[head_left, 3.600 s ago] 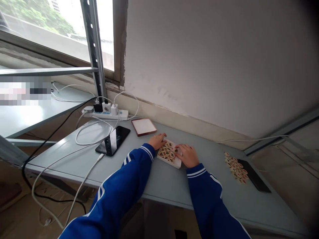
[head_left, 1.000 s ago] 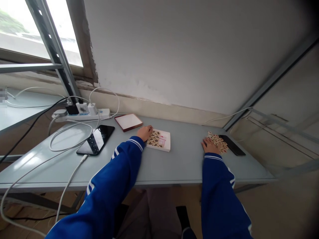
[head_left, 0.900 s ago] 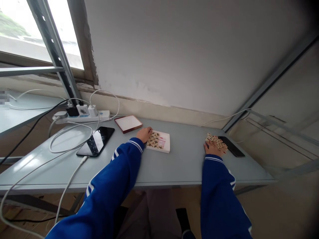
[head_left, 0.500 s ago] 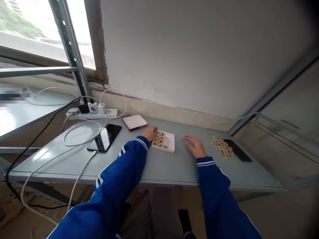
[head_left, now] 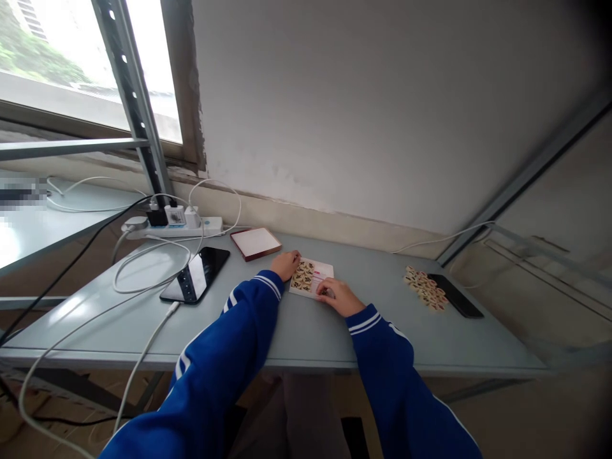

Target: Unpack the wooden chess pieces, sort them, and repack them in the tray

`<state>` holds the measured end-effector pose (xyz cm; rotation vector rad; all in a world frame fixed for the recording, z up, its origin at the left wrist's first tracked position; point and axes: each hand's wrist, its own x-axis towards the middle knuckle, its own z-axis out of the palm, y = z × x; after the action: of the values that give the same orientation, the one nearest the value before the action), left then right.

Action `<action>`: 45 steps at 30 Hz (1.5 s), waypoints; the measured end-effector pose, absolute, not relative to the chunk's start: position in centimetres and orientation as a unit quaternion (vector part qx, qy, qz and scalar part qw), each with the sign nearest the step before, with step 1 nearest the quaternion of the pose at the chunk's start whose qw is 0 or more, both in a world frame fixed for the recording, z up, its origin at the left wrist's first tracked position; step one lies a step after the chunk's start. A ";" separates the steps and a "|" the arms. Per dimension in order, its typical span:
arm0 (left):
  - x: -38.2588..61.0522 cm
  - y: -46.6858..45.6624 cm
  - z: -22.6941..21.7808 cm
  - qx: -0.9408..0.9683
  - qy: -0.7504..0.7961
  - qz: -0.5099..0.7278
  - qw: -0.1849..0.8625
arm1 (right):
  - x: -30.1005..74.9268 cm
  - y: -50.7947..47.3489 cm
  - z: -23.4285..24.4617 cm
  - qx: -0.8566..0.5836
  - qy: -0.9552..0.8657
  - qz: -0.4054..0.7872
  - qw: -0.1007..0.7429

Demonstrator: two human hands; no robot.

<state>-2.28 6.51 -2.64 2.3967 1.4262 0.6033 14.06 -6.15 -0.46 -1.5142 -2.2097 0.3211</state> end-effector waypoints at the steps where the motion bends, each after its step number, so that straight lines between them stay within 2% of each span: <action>1: -2.3 6.6 -2.7 0.831 0.496 0.209 0.141 | 14.4 -6.2 -0.5 -0.545 -0.793 0.136 0.236; 5: -2.1 6.8 -3.0 0.832 0.498 0.209 0.129 | 15.4 -5.9 -0.7 -0.555 -0.774 0.176 0.248; 11: -2.2 6.5 -2.5 0.843 0.482 0.204 0.126 | 15.6 -5.8 0.0 -0.565 -0.785 0.132 0.218; 15: -2.2 6.4 -2.4 0.848 0.476 0.195 0.128 | 16.8 -6.2 0.3 -0.566 -0.761 0.135 0.288; 17: -2.2 6.6 -2.5 0.848 0.478 0.191 0.125 | 18.7 -6.5 -0.1 -0.601 -0.708 0.126 0.348; 19: -2.2 6.8 -2.5 0.847 0.482 0.189 0.121 | 21.4 -7.2 -0.8 -0.668 -0.638 0.101 0.371; 24: -2.2 7.1 -2.5 0.848 0.484 0.180 0.114 | 27.8 -9.5 -2.6 -0.854 -0.437 -0.041 0.278; 26: -2.2 7.1 -2.5 0.850 0.486 0.175 0.108 | 28.8 -9.6 -3.2 -0.871 -0.390 -0.126 0.271; 28: -2.2 7.1 -2.6 0.851 0.486 0.171 0.101 | 29.1 -9.2 -3.8 -0.849 -0.439 -0.186 0.228; 31: -2.2 7.1 -2.6 0.852 0.486 0.170 0.097 | 29.5 -8.2 -4.8 -0.800 -0.566 -0.164 0.114; 34: -2.2 7.0 -2.5 0.850 0.487 0.170 0.102 | 31.4 -7.7 -5.4 -0.824 -0.549 -0.126 0.061; 40: -2.3 6.8 -2.5 0.849 0.483 0.184 0.109 | 36.6 -8.3 -5.2 -0.869 -0.448 -0.181 0.102; 45: -2.2 6.7 -2.6 0.846 0.484 0.189 0.121 | 32.5 -6.0 -3.2 -0.764 -0.570 -0.214 0.214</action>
<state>-2.19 6.71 -2.58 2.4715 1.4124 0.5525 32.47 -6.04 -3.21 -2.1199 -1.5809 -0.5932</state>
